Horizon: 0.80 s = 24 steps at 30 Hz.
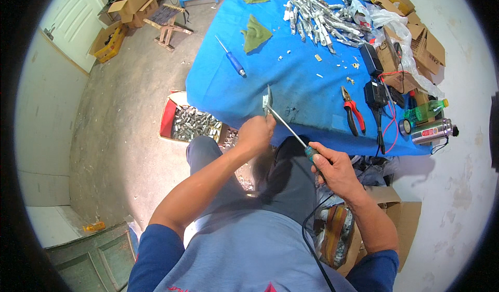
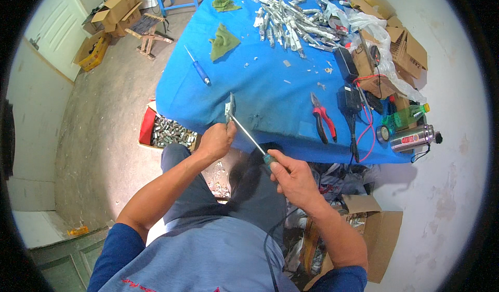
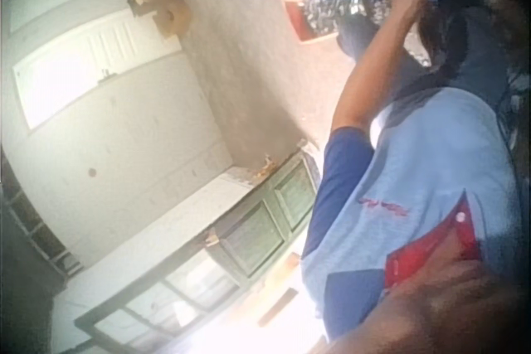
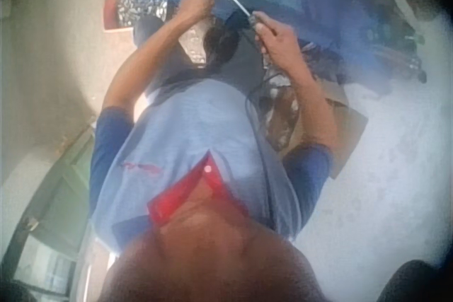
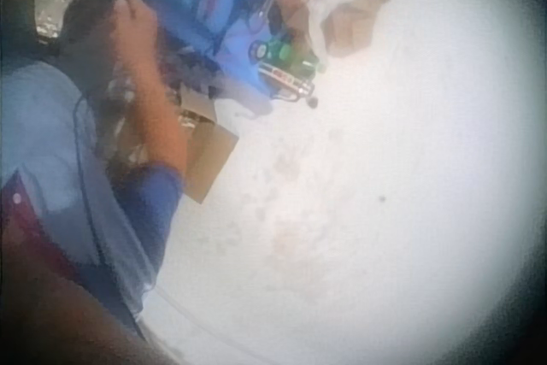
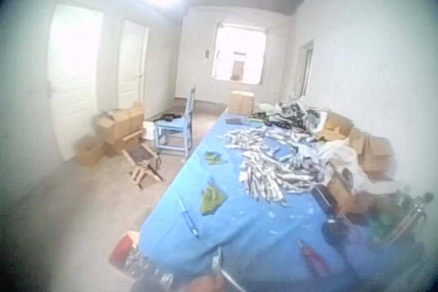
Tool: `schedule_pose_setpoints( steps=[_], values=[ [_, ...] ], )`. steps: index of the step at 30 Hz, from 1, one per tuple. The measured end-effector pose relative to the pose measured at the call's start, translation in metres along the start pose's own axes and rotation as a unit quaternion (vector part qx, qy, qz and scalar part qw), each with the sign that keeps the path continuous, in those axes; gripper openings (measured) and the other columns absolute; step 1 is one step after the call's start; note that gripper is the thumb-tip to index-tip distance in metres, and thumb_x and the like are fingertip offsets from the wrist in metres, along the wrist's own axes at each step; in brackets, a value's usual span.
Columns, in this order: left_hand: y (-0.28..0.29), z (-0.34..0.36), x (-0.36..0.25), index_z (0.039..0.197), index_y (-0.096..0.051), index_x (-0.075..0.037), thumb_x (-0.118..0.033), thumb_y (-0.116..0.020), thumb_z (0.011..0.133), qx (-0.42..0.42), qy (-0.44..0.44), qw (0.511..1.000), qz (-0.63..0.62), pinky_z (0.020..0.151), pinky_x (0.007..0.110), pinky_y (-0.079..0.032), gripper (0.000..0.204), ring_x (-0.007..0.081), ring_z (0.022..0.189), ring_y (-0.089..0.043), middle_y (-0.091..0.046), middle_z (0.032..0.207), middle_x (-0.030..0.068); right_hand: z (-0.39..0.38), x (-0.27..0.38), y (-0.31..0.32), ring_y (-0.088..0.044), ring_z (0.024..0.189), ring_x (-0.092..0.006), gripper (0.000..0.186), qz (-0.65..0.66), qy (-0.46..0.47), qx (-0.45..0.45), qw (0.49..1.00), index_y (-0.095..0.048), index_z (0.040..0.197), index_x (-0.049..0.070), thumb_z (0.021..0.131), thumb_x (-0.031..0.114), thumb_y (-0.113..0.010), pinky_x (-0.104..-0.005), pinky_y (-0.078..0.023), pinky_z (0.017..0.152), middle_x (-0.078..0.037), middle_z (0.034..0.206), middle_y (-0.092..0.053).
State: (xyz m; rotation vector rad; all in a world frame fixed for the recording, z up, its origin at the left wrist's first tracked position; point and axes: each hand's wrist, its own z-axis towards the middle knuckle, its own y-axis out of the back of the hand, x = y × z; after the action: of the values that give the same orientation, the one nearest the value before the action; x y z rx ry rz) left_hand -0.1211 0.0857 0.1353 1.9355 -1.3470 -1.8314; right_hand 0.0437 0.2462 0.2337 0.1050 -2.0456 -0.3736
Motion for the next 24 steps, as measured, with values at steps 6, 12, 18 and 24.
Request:
schedule_pose_setpoints(
  steps=[6,12,18,24],
  values=[
    [-0.002,0.002,-0.002,0.068,-0.065,0.004,-0.038,-0.036,0.098,-0.019,-0.022,0.999,0.035,0.073,0.054,-0.049,0.06,0.0473,0.074,-0.063,-0.063,0.071,0.0272,0.004,-0.001,0.005,-0.062,0.064,-0.0304,0.037,-0.196,0.137,-0.059,0.969,-0.058,0.127,0.006,0.094,0.022,-0.056,-0.0377,-0.048,0.061,-0.019,0.075,-0.061],
    [-0.001,0.005,-0.007,0.066,-0.066,0.003,-0.035,-0.038,0.098,-0.026,-0.025,0.998,0.055,0.072,0.054,-0.05,0.058,0.0467,0.073,-0.064,-0.064,0.071,0.0267,0.005,0.034,0.013,-0.062,0.07,-0.0404,0.028,-0.332,0.17,-0.06,0.926,-0.06,0.119,0.01,0.092,0.02,-0.057,-0.0467,-0.048,0.062,-0.02,0.074,-0.062],
    [-0.004,0.004,-0.002,0.067,-0.066,0.004,-0.034,-0.039,0.098,-0.039,-0.05,0.996,0.058,0.069,0.053,-0.05,0.056,0.0464,0.071,-0.064,-0.064,0.072,0.0271,0.007,0.05,0.014,-0.061,0.062,-0.0379,0.031,-0.485,0.215,-0.062,0.845,-0.056,0.121,0.015,0.091,0.019,-0.059,-0.0488,-0.048,0.055,-0.016,0.066,-0.059],
    [0.005,0.004,-0.009,0.069,-0.066,0.003,-0.035,-0.04,0.098,0.0,-0.022,1.0,0.02,0.07,0.053,-0.05,0.054,0.0467,0.071,-0.063,-0.064,0.07,0.025,-0.001,0.031,-0.006,-0.06,0.058,-0.0354,0.038,-0.597,0.225,-0.092,0.765,-0.054,0.128,0.015,0.091,0.018,-0.06,-0.0438,-0.051,0.054,-0.015,0.066,-0.057]
  ],
)
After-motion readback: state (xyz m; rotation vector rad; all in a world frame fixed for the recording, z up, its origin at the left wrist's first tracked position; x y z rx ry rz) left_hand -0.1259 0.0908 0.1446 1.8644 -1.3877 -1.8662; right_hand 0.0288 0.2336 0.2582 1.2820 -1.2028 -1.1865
